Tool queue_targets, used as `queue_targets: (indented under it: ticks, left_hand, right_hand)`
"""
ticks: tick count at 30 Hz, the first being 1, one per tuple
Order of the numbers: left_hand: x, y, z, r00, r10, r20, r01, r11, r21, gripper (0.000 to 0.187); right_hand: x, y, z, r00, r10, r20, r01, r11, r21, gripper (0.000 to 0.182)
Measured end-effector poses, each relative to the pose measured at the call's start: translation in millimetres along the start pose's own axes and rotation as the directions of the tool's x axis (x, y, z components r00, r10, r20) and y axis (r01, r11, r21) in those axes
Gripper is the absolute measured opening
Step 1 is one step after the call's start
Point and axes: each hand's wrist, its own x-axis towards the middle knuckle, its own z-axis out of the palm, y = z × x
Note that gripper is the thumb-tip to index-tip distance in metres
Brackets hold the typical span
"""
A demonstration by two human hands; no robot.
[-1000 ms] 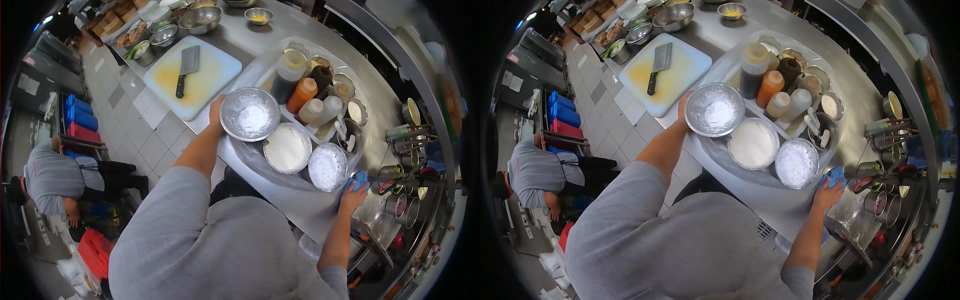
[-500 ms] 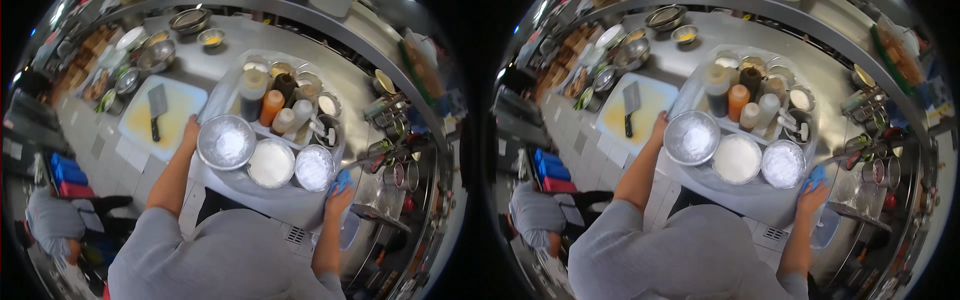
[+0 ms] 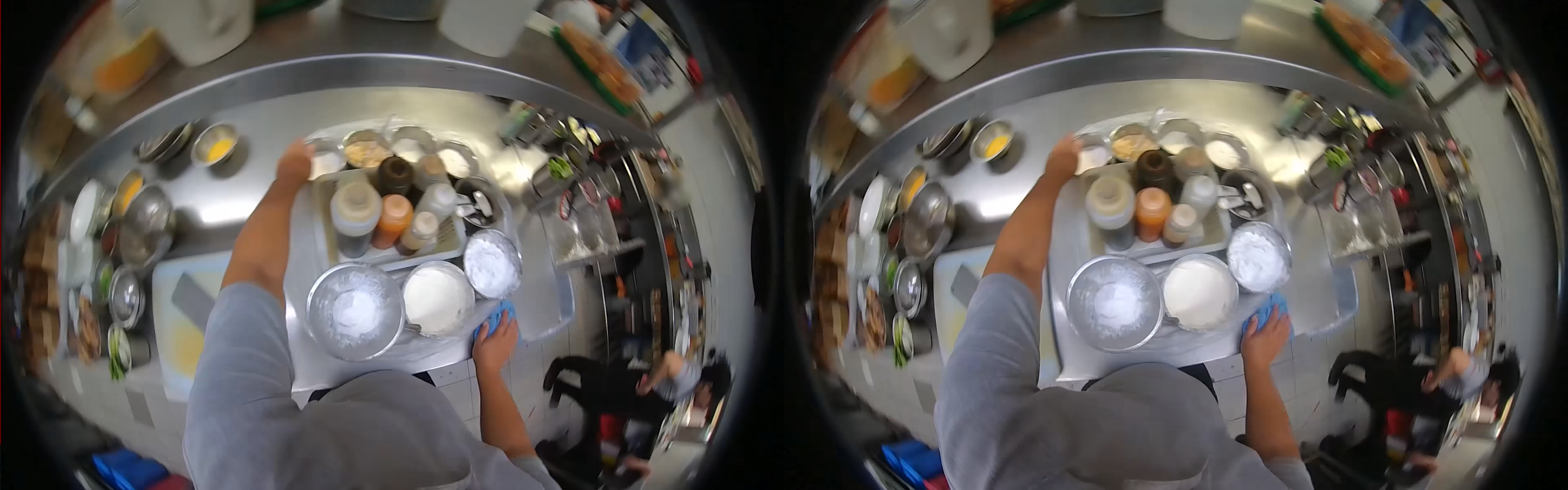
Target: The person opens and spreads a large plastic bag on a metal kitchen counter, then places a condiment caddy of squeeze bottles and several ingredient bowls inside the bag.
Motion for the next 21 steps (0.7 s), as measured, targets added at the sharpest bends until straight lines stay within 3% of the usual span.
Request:
queue_targets:
  ticks: [1, 2, 3, 4, 5, 6, 7, 8, 9, 10, 12, 13, 15, 17, 19, 21]
  left_hand:
    - [23.5, -52.9, 30.9, 0.955, 0.294, 0.035, -0.294, 0.927, 0.234, 0.044]
    - [45.7, -90.3, 59.6, 0.927, 0.346, -0.143, -0.323, 0.933, 0.161, 0.031]
    - [50.1, -72.8, 41.1, 0.996, -0.051, 0.078, 0.039, 0.989, 0.143, 0.035]
    - [53.2, -100.3, 54.1, 0.997, 0.054, 0.047, -0.056, 0.997, 0.055, 0.037]
    - [54.2, -113.9, 57.7, 0.99, 0.063, 0.122, -0.067, 0.997, 0.03, 0.037]
    - [40.8, -135.9, 64.6, 0.859, 0.464, -0.218, -0.452, 0.886, 0.106, 0.037]
    - [3.2, -111.5, 41.5, 0.775, 0.552, -0.306, -0.375, 0.793, 0.48, 0.042]
    - [-42.5, -49.5, -6.8, 0.856, 0.255, -0.449, -0.257, 0.965, 0.058, 0.054]
    - [-74.1, -37.6, -19.3, 0.895, 0.244, -0.373, -0.229, 0.97, 0.083, 0.068]
    - [-100.9, -24.2, -25.0, 0.972, 0.081, -0.221, -0.094, 0.994, -0.048, 0.079]
    - [-155.8, -10.9, -24.2, 0.991, 0.101, -0.089, -0.101, 0.995, 0.0, 0.097]
    - [-169.8, 0.3, -21.5, 0.989, 0.128, -0.077, -0.129, 0.992, -0.012, 0.097]
    - [-192.1, 15.3, -14.8, 0.998, -0.03, 0.058, 0.035, 0.996, -0.081, 0.104]
    - [-191.7, -3.7, -17.1, 0.989, 0.116, 0.088, -0.115, 0.993, -0.017, 0.102]
    - [-199.8, 10.7, -82.7, 0.956, -0.147, 0.255, 0.149, 0.989, 0.01, 0.101]
    - [-188.0, -77.2, -45.7, 0.988, -0.13, 0.083, 0.125, 0.99, 0.069, 0.103]
  right_hand:
    - [2.1, -2.1, -3.4, 0.999, -0.036, 0.012, 0.036, 0.999, 0.031, 0.068]
    - [4.2, -0.8, -6.3, 0.998, -0.061, 0.014, 0.06, 0.997, 0.058, 0.068]
    - [3.8, -0.7, -4.3, 0.999, -0.048, 0.008, 0.047, 0.997, 0.058, 0.068]
    - [5.1, -1.8, -4.3, 1.0, -0.026, -0.007, 0.026, 0.998, 0.052, 0.067]
    - [7.0, -2.6, -10.1, 1.0, -0.013, -0.01, 0.014, 0.998, 0.062, 0.066]
    - [8.7, -2.7, -14.0, 1.0, -0.003, -0.009, 0.004, 0.997, 0.077, 0.066]
    - [10.1, -1.4, -17.4, 0.995, 0.085, -0.044, -0.082, 0.995, 0.053, 0.066]
    - [11.8, -1.3, -21.9, 0.997, 0.06, -0.045, -0.056, 0.996, 0.074, 0.065]
    - [9.0, -3.5, -23.0, 0.999, 0.025, -0.039, -0.021, 0.995, 0.102, 0.065]
    - [6.2, -3.2, -21.1, 0.995, 0.079, -0.055, -0.073, 0.993, 0.096, 0.065]
    - [5.9, 1.7, -19.9, 0.998, 0.048, -0.029, -0.045, 0.994, 0.103, 0.064]
    - [8.6, 2.3, -20.7, 0.996, 0.076, -0.038, -0.073, 0.993, 0.09, 0.064]
    - [5.1, 2.9, -24.9, 0.998, 0.056, -0.015, -0.054, 0.987, 0.149, 0.063]
    - [-2.4, 3.2, -21.5, 0.996, 0.084, -0.025, -0.08, 0.99, 0.12, 0.063]
    - [0.7, 9.0, -23.5, 0.995, 0.087, -0.049, -0.082, 0.991, 0.107, 0.063]
    - [-1.5, 7.7, -23.2, 0.996, 0.072, -0.044, -0.068, 0.992, 0.103, 0.063]
